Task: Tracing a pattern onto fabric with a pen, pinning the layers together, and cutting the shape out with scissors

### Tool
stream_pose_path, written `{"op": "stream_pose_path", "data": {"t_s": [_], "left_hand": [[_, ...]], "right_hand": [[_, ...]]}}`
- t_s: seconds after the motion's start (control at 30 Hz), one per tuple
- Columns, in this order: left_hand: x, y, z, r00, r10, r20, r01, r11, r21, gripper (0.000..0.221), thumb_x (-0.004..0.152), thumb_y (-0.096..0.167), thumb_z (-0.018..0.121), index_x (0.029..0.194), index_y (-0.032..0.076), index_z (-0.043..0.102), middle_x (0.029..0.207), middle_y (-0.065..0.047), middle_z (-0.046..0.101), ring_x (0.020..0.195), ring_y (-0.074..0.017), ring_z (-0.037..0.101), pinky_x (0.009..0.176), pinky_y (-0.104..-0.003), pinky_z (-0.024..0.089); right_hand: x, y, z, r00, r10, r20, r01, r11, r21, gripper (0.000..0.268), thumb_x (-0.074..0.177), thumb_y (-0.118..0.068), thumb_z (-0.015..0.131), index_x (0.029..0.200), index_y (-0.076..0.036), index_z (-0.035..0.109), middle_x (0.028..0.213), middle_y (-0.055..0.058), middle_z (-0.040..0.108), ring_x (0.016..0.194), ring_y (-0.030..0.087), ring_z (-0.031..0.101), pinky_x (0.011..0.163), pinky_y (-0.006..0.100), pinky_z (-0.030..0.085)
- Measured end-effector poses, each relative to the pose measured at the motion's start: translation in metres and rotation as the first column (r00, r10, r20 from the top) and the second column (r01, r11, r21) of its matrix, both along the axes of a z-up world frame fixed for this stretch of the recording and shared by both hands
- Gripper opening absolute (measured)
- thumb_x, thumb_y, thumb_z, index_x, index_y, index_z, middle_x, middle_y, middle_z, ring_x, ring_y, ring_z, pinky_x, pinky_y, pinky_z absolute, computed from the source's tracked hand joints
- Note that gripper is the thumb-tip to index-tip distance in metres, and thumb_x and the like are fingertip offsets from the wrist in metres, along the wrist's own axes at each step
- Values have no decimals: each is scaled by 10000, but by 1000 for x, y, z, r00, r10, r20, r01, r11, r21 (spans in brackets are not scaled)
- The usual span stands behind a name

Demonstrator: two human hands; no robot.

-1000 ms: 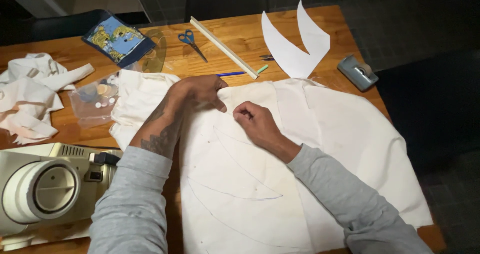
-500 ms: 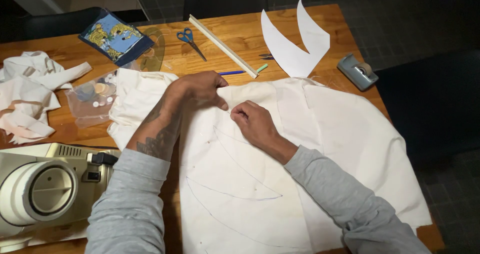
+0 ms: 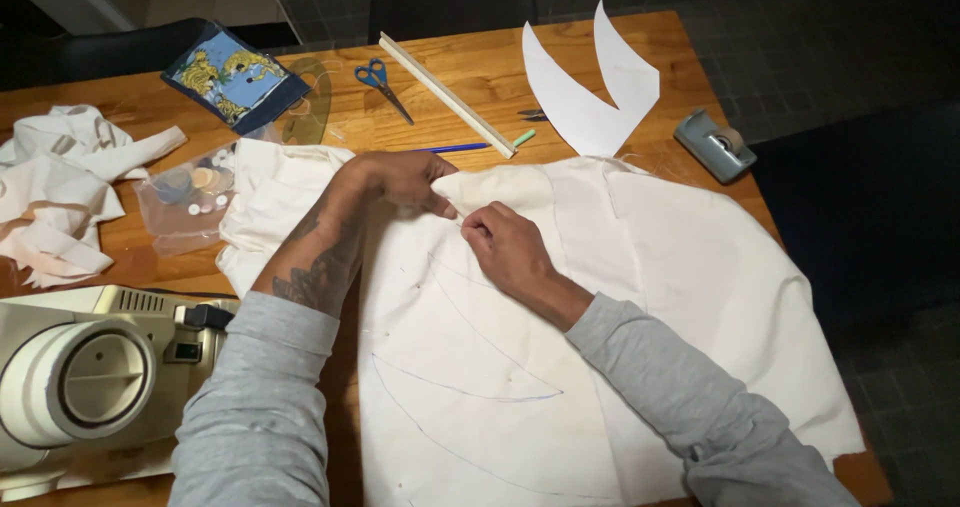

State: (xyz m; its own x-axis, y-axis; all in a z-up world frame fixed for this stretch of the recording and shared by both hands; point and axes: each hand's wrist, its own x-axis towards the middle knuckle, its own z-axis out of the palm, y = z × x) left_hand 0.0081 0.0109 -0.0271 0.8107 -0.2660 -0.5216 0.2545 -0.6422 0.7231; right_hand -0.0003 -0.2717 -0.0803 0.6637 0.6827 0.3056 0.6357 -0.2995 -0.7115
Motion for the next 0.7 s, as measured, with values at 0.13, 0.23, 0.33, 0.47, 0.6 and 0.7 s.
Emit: {"op": "stream_pose_path", "data": {"t_s": [0.13,0.23,0.33,0.47,0.6,0.7], "left_hand": [[-7,-4,16,999,44,5,-43,995,-87,265,943,258,978,1097,102,829,909,-61,839,776,-186,756,677,-324,592],[-8,12,-11,992,124,-19,-125,973,-192,214,936,178,981,1053,101,819,836,-80,864,682,-166,794,607,-267,596],[5,26,-49,990,141,-14,-140,957,-256,202,941,161,974,1044,103,811,820,-91,868,660,-164,808,587,-254,605],[5,17,-37,990,137,-9,-134,949,-287,215,936,149,972,1059,104,802,828,-80,868,670,-153,807,591,-252,609],[6,18,-47,989,148,-6,-142,935,-326,252,923,124,972,1095,80,793,848,-93,871,680,-170,815,597,-265,624],[2,15,-48,985,172,-31,-171,911,-376,278,907,109,979,1119,77,803,853,-108,876,681,-190,833,592,-274,642]], "right_hand": [[0,0,-1,999,-30,27,30,999,-15,92,1072,-199,812,1136,-135,794,967,92,736,907,349,820,789,459,678],[-4,-2,3,998,-45,41,45,999,-4,84,1078,-184,804,1120,-116,778,944,102,712,888,368,813,772,475,673],[-8,-3,5,992,-76,100,83,994,-71,166,1097,-258,792,1054,-108,735,901,110,666,867,410,793,770,532,652],[-9,-5,9,993,-76,85,87,989,-124,155,1103,-251,763,1041,-111,733,893,98,664,866,412,786,783,536,641],[-6,-4,7,997,-80,-13,77,985,-153,154,1099,-306,756,1051,-161,737,893,53,652,887,363,790,794,508,632],[-5,-4,5,996,-75,-40,68,984,-162,113,1083,-286,754,1077,-174,744,902,53,659,902,364,790,808,517,629]]}}
